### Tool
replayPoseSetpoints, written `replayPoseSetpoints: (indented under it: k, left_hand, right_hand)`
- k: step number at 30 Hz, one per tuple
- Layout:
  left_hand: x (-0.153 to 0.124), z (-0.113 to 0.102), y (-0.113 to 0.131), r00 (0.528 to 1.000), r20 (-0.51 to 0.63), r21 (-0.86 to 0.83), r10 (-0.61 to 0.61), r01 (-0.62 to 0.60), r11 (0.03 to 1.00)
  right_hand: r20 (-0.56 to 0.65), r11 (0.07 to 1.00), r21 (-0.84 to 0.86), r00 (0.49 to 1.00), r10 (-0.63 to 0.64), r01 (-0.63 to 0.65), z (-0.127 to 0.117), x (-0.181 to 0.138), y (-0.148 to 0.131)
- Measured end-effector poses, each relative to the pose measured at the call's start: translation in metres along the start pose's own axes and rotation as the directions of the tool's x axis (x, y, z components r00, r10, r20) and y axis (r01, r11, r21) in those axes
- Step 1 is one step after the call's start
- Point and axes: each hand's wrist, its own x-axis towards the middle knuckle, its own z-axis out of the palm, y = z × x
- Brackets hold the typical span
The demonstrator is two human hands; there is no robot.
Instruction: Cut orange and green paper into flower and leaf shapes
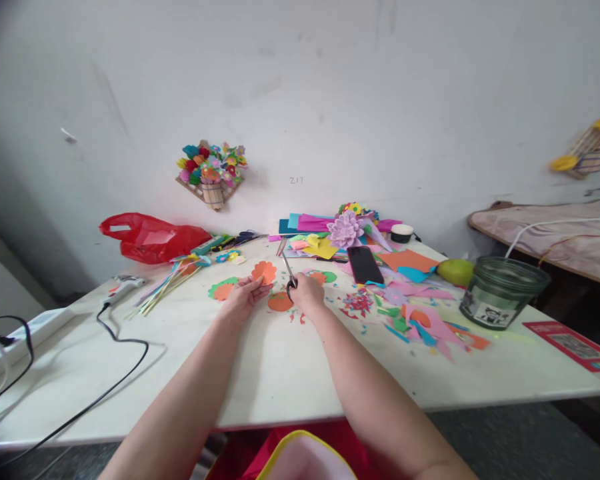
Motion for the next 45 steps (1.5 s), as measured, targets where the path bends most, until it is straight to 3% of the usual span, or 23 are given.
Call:
replayPoseSetpoints:
  k: [2, 5, 9, 14, 22, 25, 31, 35, 45]
  left_hand:
    - [-0.001, 0.000, 0.001, 1.000, 0.006, 0.013, -0.005, 0.005, 1.000]
    - [-0.001, 0.000, 0.002, 1.000, 0.023, 0.022, -0.009, 0.008, 1.000]
    - [-0.001, -0.001, 0.001, 0.999, 0.053, 0.029, -0.005, 0.004, 1.000]
    - [0.001, -0.004, -0.002, 0.996, 0.089, 0.062, 0.000, -0.005, 0.998]
    - [0.007, -0.010, -0.008, 0.983, 0.184, 0.154, -0.024, -0.005, 0.988]
    - [0.005, -0.008, -0.008, 0.974, 0.219, 0.185, -0.054, 0.013, 0.983]
    - [0.001, -0.004, -0.009, 0.975, 0.224, 0.187, 0.012, -0.055, 0.981]
    - [0.003, -0.006, -0.009, 0.976, 0.217, 0.321, 0.000, -0.071, 0.944]
    - [-0.001, -0.003, -0.004, 0.982, 0.168, 0.209, 0.082, -0.117, 0.971]
  right_hand:
    - [0.064, 0.944, 0.320, 0.996, 0.059, -0.076, 0.003, 0.004, 0.001]
    - [0.156, 0.719, 0.677, 0.985, 0.070, -0.158, 0.007, 0.007, 0.002]
    - [0.151, 0.534, 0.830, 0.986, 0.064, -0.161, 0.009, 0.008, 0.004]
    - [0.125, 0.425, 0.895, 0.991, 0.054, -0.136, 0.012, 0.010, 0.005]
    - [0.034, 0.403, 0.913, 0.997, 0.066, -0.058, 0.013, 0.012, 0.006]
    - [0.023, 0.427, 0.904, 0.999, 0.038, -0.037, 0.013, 0.012, 0.006]
    - [0.036, 0.461, 0.887, 0.997, -0.065, -0.002, 0.022, 0.014, 0.008]
    - [-0.011, 0.514, 0.856, 0.995, -0.096, 0.059, 0.027, 0.017, 0.011]
    - [0.127, 0.524, 0.849, 0.989, -0.081, -0.066, 0.013, 0.007, 0.006]
